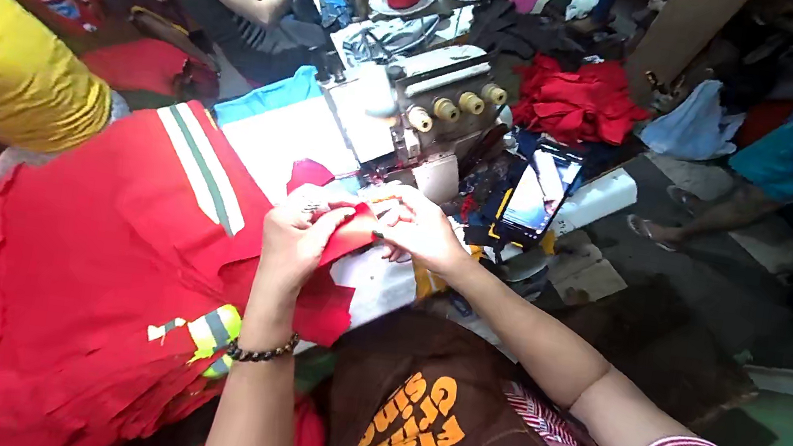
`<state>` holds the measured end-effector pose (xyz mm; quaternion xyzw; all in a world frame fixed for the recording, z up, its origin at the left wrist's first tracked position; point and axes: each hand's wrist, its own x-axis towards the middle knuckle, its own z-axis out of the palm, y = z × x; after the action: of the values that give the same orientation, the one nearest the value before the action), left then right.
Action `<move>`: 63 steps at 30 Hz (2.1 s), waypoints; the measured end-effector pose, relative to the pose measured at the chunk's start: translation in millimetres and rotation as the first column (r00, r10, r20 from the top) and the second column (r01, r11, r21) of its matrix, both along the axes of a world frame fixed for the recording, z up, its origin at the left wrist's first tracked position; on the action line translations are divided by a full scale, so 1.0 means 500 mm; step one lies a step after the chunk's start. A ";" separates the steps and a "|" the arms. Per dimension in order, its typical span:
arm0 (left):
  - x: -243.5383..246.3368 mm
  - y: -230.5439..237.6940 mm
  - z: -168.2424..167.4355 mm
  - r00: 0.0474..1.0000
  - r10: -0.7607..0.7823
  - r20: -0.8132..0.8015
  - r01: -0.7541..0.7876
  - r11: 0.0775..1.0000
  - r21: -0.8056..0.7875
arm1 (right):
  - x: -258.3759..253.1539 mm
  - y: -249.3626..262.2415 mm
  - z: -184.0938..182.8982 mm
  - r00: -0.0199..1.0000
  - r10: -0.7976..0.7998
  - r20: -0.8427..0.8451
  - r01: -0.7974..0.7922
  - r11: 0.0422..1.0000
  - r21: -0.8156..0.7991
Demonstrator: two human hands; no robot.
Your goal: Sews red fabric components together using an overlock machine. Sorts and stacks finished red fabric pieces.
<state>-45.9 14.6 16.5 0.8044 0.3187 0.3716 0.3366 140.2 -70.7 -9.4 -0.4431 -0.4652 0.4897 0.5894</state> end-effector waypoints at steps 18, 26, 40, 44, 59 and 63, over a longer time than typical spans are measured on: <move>0.122 -0.097 -0.117 0.816 0.534 -0.219 -0.291 0.708 0.644 | 0.046 0.000 -0.049 0.966 -0.251 0.064 0.253 0.967 -0.027; 0.122 -0.092 -0.100 0.802 0.575 -0.161 -0.393 0.712 0.582 | 0.050 0.012 -0.051 0.960 -0.267 0.087 0.264 0.964 0.046; 0.094 0.023 -0.029 0.685 0.533 -0.496 -0.327 0.834 0.445 | 0.044 0.009 -0.049 0.768 -0.406 0.496 0.372 0.912 0.171; 0.118 0.114 -0.012 0.537 0.590 -0.603 -0.444 0.806 0.392 | 0.021 -0.023 -0.071 0.728 -0.392 0.562 0.314 0.920 0.233; -0.201 0.014 -0.079 0.642 0.594 -0.485 -0.442 0.804 0.398 | -0.005 -0.047 -0.061 0.766 -0.320 0.557 0.123 0.924 0.362; -0.163 -0.006 -0.073 0.659 0.590 -0.466 -0.459 0.807 0.372 | -0.042 -0.047 -0.066 0.813 -0.194 0.549 -0.059 0.911 0.409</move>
<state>-127.4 11.4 -19.8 0.7813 0.5789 0.2329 0.0133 119.4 -94.4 -42.4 -0.4543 -0.6973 0.2021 0.5163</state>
